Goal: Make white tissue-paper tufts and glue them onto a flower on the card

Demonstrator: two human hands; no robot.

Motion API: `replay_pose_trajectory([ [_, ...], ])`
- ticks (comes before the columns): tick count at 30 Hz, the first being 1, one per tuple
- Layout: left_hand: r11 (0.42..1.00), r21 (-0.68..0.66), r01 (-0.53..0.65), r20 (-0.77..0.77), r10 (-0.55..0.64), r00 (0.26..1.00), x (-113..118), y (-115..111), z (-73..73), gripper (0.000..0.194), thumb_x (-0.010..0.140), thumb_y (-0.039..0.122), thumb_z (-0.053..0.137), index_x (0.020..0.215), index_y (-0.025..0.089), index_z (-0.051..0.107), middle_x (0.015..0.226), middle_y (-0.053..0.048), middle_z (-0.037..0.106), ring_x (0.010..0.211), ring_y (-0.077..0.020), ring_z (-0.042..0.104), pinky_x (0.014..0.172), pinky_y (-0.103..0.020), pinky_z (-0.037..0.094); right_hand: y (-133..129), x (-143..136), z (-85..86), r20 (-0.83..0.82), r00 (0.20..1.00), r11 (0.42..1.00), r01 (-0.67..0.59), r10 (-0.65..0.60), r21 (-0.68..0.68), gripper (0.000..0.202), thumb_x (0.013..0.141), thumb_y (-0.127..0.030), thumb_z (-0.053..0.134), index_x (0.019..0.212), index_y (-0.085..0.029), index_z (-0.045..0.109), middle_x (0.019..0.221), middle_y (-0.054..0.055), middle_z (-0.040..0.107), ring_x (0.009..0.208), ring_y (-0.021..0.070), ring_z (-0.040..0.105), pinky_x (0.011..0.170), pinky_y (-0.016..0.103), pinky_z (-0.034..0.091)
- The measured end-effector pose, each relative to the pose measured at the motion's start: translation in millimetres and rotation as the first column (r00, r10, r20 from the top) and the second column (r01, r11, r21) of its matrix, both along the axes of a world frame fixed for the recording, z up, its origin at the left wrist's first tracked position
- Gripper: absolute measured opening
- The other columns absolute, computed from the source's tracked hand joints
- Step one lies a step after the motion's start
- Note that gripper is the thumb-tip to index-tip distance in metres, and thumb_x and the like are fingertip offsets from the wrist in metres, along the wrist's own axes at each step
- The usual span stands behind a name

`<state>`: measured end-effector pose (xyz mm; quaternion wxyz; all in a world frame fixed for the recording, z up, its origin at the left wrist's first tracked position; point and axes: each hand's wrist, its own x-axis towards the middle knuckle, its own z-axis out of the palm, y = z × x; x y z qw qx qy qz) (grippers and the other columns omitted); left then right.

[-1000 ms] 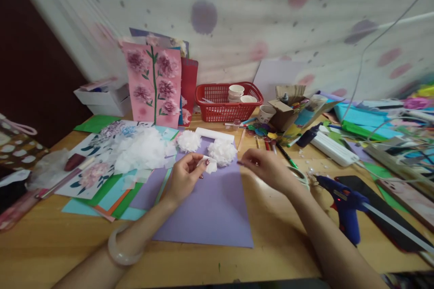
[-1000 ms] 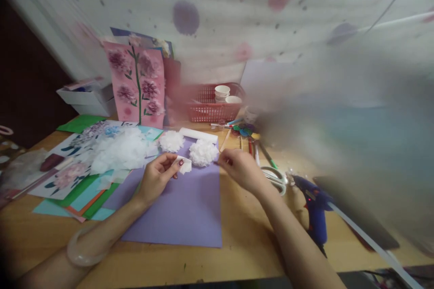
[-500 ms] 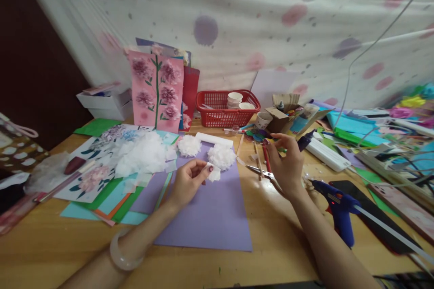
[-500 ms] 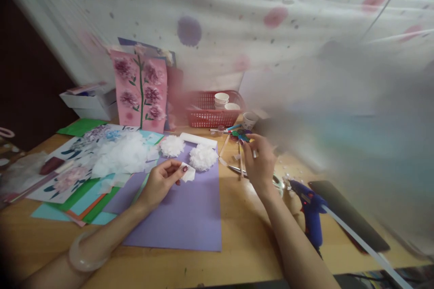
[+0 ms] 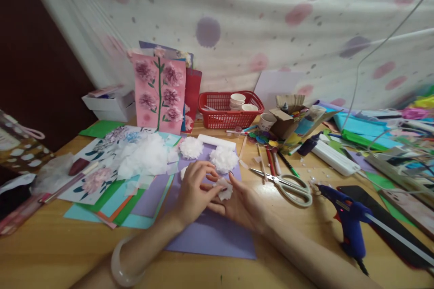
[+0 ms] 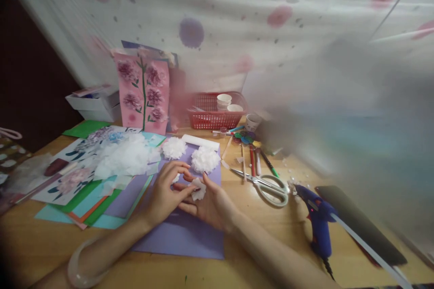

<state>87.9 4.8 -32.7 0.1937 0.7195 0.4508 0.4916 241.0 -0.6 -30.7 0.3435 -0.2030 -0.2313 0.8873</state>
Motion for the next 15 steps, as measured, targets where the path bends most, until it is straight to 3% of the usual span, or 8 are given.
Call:
replay_pose_trajectory([
  [6, 0.998, 0.060, 0.010, -0.189, 0.002, 0.982, -0.5, -2.2, 0.7, 0.009, 0.074, 0.017, 0.074, 0.077, 0.024, 0.069, 0.104, -0.004, 0.065, 0.104, -0.0250, 0.055, 0.090, -0.042, 0.040, 0.2, 2.5, 0.6, -0.054, 0.999, 1.000, -0.008, 0.007, -0.019, 0.044, 0.089, -0.056, 0.050, 0.106, -0.017, 0.060, 0.103, 0.007, 0.069, 0.094, 0.0166, 0.065, 0.092, 0.035, 0.047],
  [11, 0.998, 0.059, -0.021, -0.172, 0.031, 0.985, -1.9, -1.8, 5.8, 0.008, 0.075, 0.020, 0.074, 0.077, 0.021, 0.066, 0.110, -0.006, 0.064, 0.106, -0.0253, 0.055, 0.092, -0.043, 0.039, -0.3, 2.0, -0.8, -0.063, 0.997, 0.998, -0.054, 0.051, -0.044, 0.043, 0.089, -0.056, 0.048, 0.104, -0.017, 0.060, 0.107, 0.008, 0.069, 0.096, 0.0184, 0.064, 0.094, 0.037, 0.046],
  [15, 0.985, 0.170, 0.040, -0.225, 0.000, 0.974, -7.1, -1.5, 11.3, 0.006, 0.077, 0.025, 0.073, 0.073, 0.023, 0.069, 0.097, -0.005, 0.068, 0.097, -0.0234, 0.057, 0.090, -0.041, 0.037, 0.9, 3.4, -1.1, -0.083, 0.996, 0.999, -0.029, 0.026, -0.039, 0.040, 0.091, -0.053, 0.046, 0.105, -0.019, 0.059, 0.098, 0.006, 0.068, 0.086, 0.0167, 0.063, 0.087, 0.033, 0.047],
])
